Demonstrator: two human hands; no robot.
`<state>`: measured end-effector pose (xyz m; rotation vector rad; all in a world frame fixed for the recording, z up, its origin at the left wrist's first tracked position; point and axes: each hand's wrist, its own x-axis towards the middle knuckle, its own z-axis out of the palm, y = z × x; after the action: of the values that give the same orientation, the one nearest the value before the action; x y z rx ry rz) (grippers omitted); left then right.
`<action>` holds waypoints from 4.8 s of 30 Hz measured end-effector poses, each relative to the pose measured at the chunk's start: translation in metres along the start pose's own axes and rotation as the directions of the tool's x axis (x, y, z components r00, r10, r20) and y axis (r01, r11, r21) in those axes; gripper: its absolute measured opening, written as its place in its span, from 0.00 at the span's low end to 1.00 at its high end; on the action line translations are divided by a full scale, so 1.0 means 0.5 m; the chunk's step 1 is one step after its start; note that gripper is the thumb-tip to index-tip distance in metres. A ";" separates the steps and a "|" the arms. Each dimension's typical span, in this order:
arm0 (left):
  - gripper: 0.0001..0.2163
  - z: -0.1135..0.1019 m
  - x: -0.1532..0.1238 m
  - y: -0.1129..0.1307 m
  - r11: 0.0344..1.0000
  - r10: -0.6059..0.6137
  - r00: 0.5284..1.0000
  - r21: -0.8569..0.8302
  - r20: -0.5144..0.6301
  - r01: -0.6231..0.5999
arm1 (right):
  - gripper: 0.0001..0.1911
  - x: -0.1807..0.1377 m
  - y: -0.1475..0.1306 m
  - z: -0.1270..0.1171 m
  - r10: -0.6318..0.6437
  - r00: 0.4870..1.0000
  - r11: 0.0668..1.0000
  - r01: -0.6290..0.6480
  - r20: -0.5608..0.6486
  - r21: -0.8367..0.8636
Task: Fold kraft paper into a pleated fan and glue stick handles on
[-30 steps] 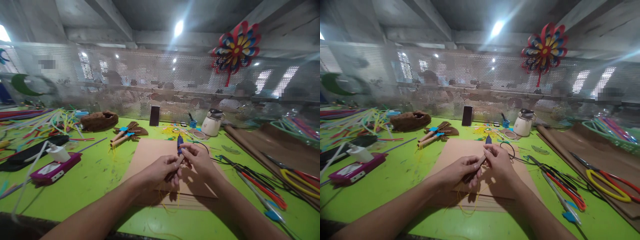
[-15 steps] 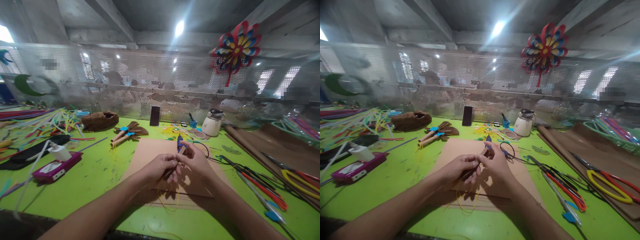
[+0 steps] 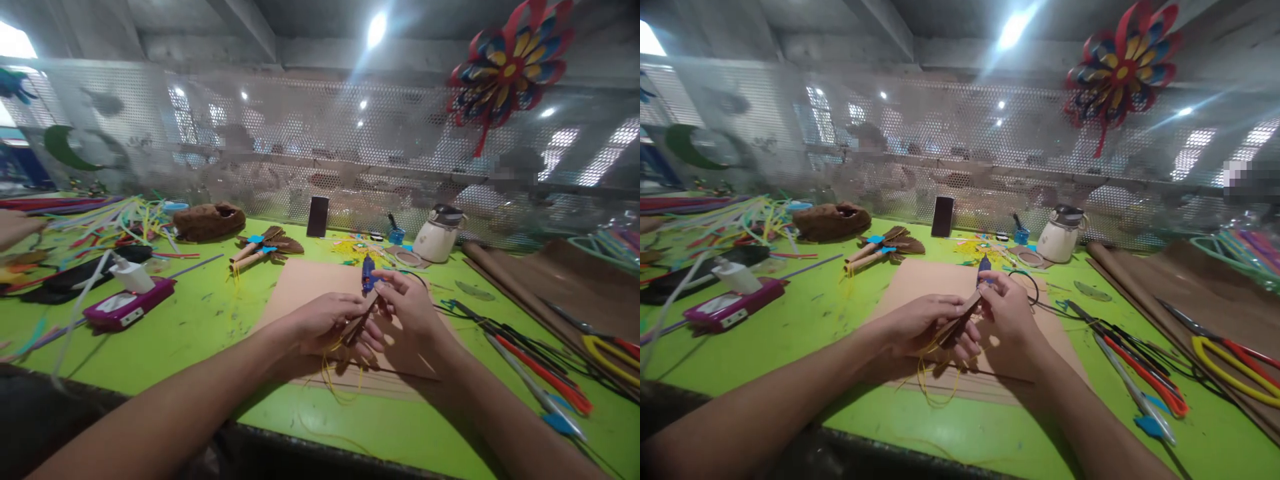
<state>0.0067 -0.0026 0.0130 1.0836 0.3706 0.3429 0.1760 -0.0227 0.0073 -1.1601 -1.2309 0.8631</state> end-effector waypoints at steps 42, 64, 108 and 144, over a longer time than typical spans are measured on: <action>0.09 -0.018 -0.002 0.018 0.911 0.412 0.828 0.180 -0.381 -0.371 | 0.20 -0.067 0.008 0.091 0.203 0.947 0.907 -0.278 0.250 0.317; 0.10 -0.042 0.000 0.029 0.884 0.411 0.761 0.017 -0.503 -0.466 | 0.19 -0.076 -0.005 0.084 0.092 0.984 0.990 -0.106 0.151 0.091; 0.09 -0.012 -0.031 0.036 0.883 0.375 0.860 -0.151 -0.346 -0.445 | 0.28 -0.110 -0.002 0.102 -0.819 0.501 0.278 0.773 0.279 -0.570; 0.06 -0.034 0.002 0.029 0.876 0.440 0.732 0.068 -0.521 -0.478 | 0.18 -0.111 -0.006 0.111 0.225 0.960 0.968 -0.239 0.166 0.071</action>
<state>-0.0017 0.0174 0.0187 0.9898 0.5666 1.1104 0.1119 -0.0660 -0.0060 -1.1964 -1.1826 1.1940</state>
